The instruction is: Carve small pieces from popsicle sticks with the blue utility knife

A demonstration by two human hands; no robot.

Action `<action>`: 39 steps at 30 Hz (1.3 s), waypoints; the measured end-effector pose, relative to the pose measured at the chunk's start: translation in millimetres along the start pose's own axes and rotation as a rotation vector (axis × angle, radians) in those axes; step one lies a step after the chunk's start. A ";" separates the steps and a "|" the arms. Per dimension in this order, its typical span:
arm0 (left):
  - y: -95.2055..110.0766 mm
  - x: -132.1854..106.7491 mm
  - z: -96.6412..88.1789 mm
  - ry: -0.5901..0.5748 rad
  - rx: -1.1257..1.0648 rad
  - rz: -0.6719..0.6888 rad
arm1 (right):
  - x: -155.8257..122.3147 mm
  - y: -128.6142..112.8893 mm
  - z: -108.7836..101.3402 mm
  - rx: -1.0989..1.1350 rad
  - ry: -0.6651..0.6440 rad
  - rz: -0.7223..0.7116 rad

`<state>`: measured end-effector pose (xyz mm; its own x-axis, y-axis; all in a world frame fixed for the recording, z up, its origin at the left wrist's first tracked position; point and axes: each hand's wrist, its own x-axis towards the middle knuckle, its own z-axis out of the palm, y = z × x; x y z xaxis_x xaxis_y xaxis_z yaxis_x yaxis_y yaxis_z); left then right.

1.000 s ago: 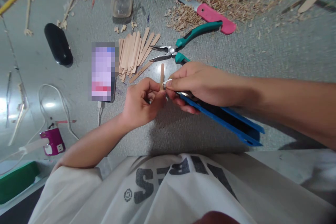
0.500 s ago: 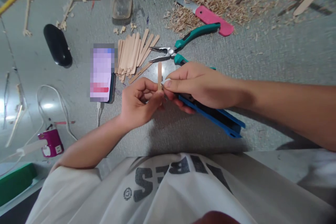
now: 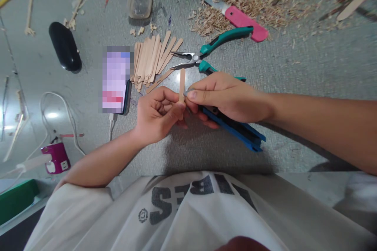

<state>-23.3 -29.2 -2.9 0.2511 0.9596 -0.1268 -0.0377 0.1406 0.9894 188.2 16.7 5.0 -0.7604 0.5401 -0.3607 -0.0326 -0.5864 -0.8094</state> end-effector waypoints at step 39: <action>-3.7 1.3 1.5 -0.002 0.003 -0.002 | 1.5 -0.3 -2.3 0.061 0.009 0.057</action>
<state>-21.4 -28.9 -6.6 0.2534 0.9588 -0.1282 -0.0339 0.1412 0.9894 188.6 19.1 3.6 -0.7565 0.5099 -0.4097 -0.0290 -0.6519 -0.7577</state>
